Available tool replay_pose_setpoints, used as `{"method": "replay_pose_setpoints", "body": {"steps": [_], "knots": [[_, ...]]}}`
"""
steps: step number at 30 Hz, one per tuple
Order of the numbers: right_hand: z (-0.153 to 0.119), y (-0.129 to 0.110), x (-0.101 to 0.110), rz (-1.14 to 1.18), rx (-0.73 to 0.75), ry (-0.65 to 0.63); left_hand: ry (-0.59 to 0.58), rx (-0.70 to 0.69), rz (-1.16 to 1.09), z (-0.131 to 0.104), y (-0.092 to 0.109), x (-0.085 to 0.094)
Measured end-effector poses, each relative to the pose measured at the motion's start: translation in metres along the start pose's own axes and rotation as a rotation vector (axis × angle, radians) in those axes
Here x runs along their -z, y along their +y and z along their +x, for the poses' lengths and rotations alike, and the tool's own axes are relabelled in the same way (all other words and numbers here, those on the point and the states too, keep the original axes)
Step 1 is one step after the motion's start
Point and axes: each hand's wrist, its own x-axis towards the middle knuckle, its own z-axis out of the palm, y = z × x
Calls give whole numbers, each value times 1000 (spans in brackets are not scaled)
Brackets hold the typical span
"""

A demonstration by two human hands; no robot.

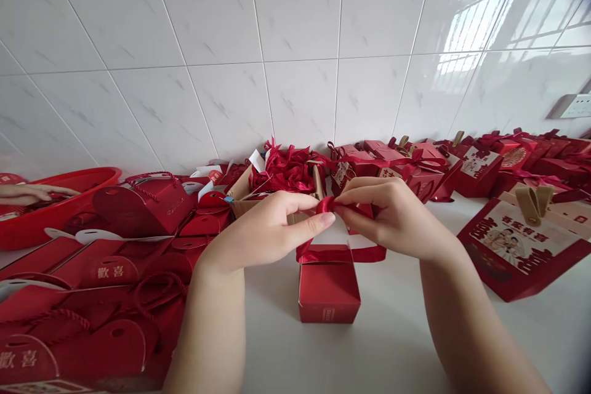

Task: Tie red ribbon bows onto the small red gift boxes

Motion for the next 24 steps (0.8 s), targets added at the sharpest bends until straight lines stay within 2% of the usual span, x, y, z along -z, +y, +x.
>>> {"method": "replay_pose_setpoints", "body": {"steps": [5, 12, 15, 17, 19, 21, 24], "knots": [[0, 1, 1, 46, 17, 8, 59, 18, 166, -5, 0, -1], [-5, 1, 9, 131, -16, -10, 311, -103, 609, -13, -10, -1], [-11, 4, 13, 141, -65, -41, 324, -36, 683, -17, -11, 0], [-20, 6, 17, 187, -133, -64, 291, 35, 664, -21, -10, -1], [-33, 8, 20, 278, -216, -72, 310, 72, 590, -26, -10, -4], [-50, 11, 20, 393, -288, -41, 395, 79, 452, -31, -15, -10], [-77, 19, 12, 578, -347, 88, 558, 82, 118, -39, -31, -26]]}}
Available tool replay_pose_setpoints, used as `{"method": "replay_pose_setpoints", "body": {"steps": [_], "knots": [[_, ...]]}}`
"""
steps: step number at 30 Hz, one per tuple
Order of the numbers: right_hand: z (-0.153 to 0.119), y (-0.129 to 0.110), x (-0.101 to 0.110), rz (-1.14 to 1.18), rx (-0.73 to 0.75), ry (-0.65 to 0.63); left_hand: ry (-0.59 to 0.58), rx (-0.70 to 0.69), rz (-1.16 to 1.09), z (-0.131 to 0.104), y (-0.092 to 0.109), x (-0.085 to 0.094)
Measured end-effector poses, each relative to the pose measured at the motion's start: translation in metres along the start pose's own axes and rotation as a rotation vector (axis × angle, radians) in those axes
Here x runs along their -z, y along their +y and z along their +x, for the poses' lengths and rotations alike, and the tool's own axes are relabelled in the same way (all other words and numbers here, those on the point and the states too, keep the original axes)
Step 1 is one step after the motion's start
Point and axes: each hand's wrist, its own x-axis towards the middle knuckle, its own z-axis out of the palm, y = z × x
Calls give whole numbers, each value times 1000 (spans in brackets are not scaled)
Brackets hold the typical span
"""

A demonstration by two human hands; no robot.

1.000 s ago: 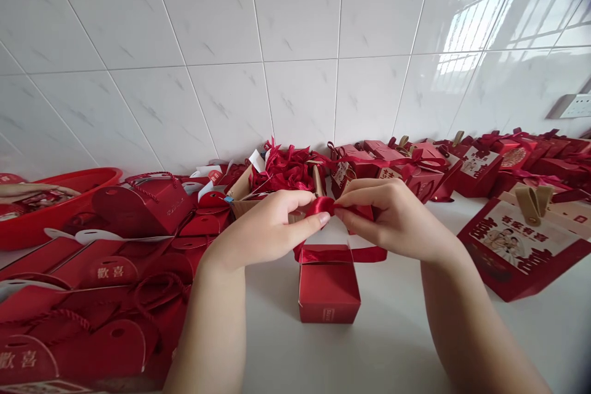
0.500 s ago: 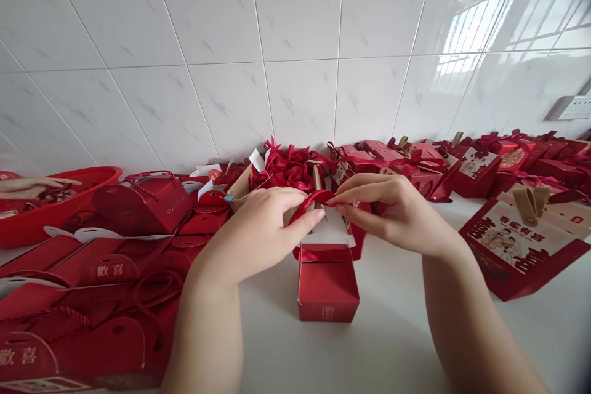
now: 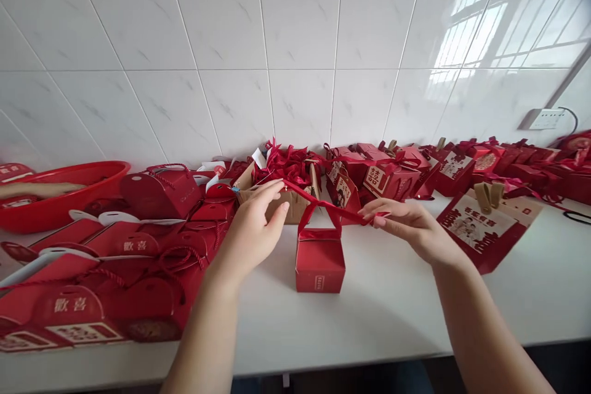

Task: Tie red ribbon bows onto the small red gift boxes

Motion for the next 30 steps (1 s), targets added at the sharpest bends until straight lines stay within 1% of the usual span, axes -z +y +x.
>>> {"method": "replay_pose_setpoints", "body": {"steps": [2, 4, 5, 7, 10, 11, 13, 15, 17, 21, 26, 30], "knots": [[-12, 16, -3, 135, -40, 68, 61, 80, -279, -9, -12, -12], [-21, 31, -7, 266, -122, 148, 178, 162, -573, -17, -21, -25], [-26, 38, -10, 321, -164, 180, 218, 199, -733, -21, -24, -31], [-34, 49, -14, 416, -223, 230, 273, 257, -1059, -27, -26, -39], [-49, 62, -21, 538, -286, 292, 365, 354, -1469, -33, -26, -45], [-53, 65, -23, 574, -305, 314, 405, 423, -1579, -34, -27, -46], [-62, 72, -27, 645, -340, 362, 457, 610, -1745, -35, -32, -48], [-69, 78, -31, 709, -380, 414, 455, 766, -1820, -35, -39, -51], [-73, 83, -34, 752, -427, 453, 437, 834, -1835, -36, -47, -55], [-77, 92, -37, 792, -501, 487, 440, 900, -1854, -38, -57, -58], [-82, 105, -35, 853, -545, 559, 489, 966, -1867, -42, -63, -54], [-89, 110, -33, 856, -568, 610, 535, 1022, -1848, -46, -71, -51]]}}
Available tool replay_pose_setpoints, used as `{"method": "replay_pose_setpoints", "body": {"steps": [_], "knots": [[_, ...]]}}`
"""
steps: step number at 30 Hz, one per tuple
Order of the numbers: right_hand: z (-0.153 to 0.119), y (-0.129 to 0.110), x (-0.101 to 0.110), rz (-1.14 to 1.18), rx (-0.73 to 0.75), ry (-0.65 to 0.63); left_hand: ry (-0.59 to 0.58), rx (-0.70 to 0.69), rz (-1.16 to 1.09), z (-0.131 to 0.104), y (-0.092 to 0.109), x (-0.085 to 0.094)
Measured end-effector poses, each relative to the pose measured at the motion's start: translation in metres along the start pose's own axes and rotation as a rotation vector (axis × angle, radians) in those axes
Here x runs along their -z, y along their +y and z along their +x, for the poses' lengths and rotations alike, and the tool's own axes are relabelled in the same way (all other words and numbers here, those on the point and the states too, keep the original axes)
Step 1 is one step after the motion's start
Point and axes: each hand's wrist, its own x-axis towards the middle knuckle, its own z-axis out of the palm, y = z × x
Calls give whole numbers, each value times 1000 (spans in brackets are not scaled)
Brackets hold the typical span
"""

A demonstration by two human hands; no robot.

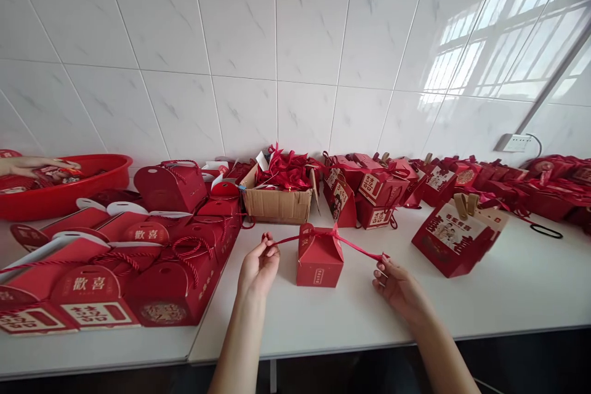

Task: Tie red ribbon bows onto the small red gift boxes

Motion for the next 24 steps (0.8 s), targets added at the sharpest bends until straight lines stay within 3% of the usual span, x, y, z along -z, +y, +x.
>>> {"method": "replay_pose_setpoints", "body": {"steps": [9, 24], "knots": [[-7, -8, 21, -35, 86, 104, 114, -92, 29, 2, 18, 12], [-9, -16, 31, -14, 159, 146, 133, -102, 65, -8, 41, 12]]}}
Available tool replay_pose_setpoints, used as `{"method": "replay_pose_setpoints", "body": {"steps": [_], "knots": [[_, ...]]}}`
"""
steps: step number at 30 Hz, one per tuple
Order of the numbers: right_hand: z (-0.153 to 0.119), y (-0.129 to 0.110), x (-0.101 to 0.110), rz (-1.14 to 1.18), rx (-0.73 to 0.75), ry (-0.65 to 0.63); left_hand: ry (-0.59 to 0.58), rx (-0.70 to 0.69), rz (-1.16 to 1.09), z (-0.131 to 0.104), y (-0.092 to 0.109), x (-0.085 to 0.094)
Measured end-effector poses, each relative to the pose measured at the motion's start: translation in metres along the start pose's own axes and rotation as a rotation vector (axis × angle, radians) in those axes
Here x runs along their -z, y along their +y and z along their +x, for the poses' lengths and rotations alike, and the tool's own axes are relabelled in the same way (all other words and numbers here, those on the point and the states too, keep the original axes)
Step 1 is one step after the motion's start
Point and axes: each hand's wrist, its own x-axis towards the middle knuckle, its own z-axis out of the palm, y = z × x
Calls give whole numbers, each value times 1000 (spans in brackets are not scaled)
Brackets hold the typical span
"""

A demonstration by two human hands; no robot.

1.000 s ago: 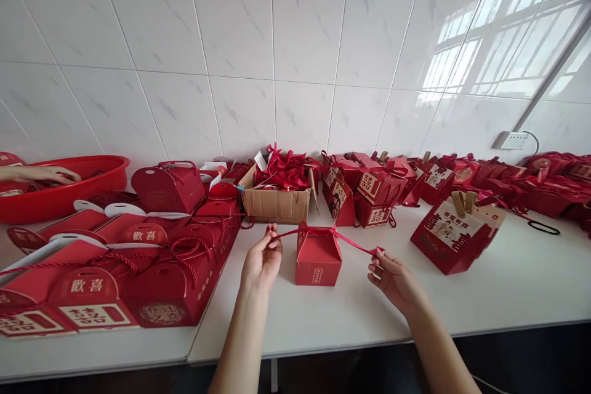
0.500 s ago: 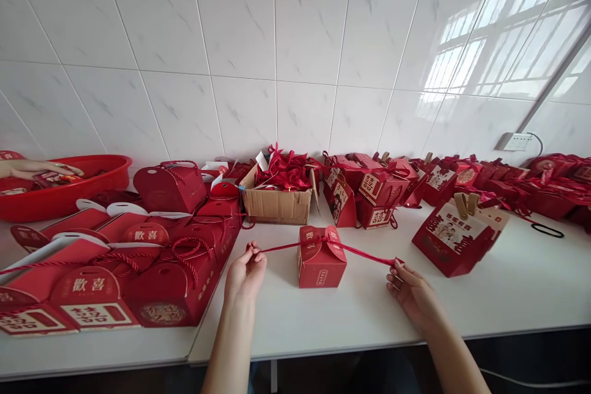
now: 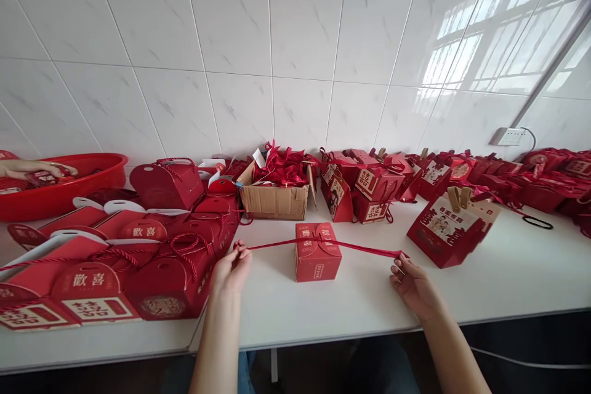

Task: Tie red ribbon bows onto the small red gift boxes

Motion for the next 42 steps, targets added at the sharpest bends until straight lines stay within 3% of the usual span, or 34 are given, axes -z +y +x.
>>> {"method": "replay_pose_setpoints", "body": {"steps": [4, 8, 12, 16, 19, 22, 26, 32, 36, 39, 42], "knots": [[-3, -1, -10, -29, 73, 22, -10, -48, 18, -6, -2, -5], [-9, -24, -38, -101, 181, 3, -134, -117, 53, -22, -5, -24], [-14, -72, -79, -208, 374, -44, -282, -255, 88, -43, -2, -63], [-19, -117, -128, -416, 532, -173, -467, -347, 198, -69, -2, -111], [-23, -135, -161, -549, 568, -312, -642, -344, 384, -89, -13, -140], [-30, -137, -185, -732, 658, -505, -833, -449, 755, -103, -27, -157], [-35, -130, -200, -786, 721, -616, -865, -597, 888, -111, -43, -167], [-31, -128, -208, -739, 658, -683, -793, -619, 926, -114, -51, -172], [-28, -128, -207, -682, 604, -701, -824, -621, 971, -109, -47, -174], [-25, -125, -204, -603, 533, -729, -847, -690, 1090, -99, -44, -168], [-25, -121, -201, -486, 370, -736, -833, -821, 1242, -82, -47, -149]]}}
